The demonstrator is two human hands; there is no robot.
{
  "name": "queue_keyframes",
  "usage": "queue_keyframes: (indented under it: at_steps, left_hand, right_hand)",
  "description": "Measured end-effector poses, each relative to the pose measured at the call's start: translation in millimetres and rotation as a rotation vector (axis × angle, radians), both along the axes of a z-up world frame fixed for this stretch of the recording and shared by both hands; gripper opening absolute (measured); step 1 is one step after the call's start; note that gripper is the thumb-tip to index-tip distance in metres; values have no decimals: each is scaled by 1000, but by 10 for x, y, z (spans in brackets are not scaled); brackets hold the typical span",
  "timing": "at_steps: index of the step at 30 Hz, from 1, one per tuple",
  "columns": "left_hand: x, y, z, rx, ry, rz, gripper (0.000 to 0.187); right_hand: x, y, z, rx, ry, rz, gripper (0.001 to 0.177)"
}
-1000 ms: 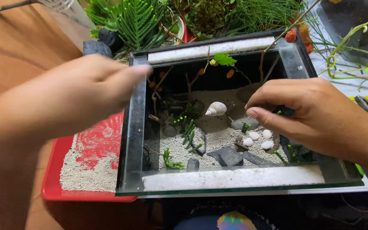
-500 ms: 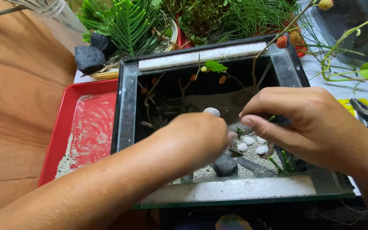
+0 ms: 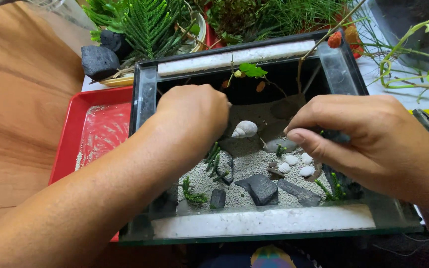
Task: Decorating a small glass terrarium by adding sand, stones, and plants.
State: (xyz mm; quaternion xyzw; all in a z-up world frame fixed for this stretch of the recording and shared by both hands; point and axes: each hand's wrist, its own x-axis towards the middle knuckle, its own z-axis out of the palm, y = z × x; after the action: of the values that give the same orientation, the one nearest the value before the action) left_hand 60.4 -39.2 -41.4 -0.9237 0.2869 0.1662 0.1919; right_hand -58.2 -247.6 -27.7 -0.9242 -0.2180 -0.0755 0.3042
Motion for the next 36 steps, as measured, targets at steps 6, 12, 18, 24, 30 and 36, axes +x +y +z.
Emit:
queue_keyframes:
  at_steps: [6, 12, 18, 24, 30, 36]
  left_hand:
    - [-258, -205, 42, -124, 219, -121, 34]
    - [-115, -146, 145, 79, 279, 299, 33]
    - [281, 178, -541, 8, -98, 206, 37]
    - [-54, 133, -14, -99, 103, -89, 25]
    - [-173, 52, 30, -133, 240, -132, 25]
    - [286, 281, -373, 20, -305, -88, 19]
  right_hand:
    - [-8, 21, -20, -37, -2, -41, 12]
    - [-8, 37, 10, -40, -14, -22, 14]
    - [-20, 23, -9, -36, 4, -39, 13]
    - [-11, 34, -4, -41, -2, -26, 14]
    - [-7, 37, 4, -63, -8, -35, 14]
    - [-12, 36, -8, -62, -3, -41, 14]
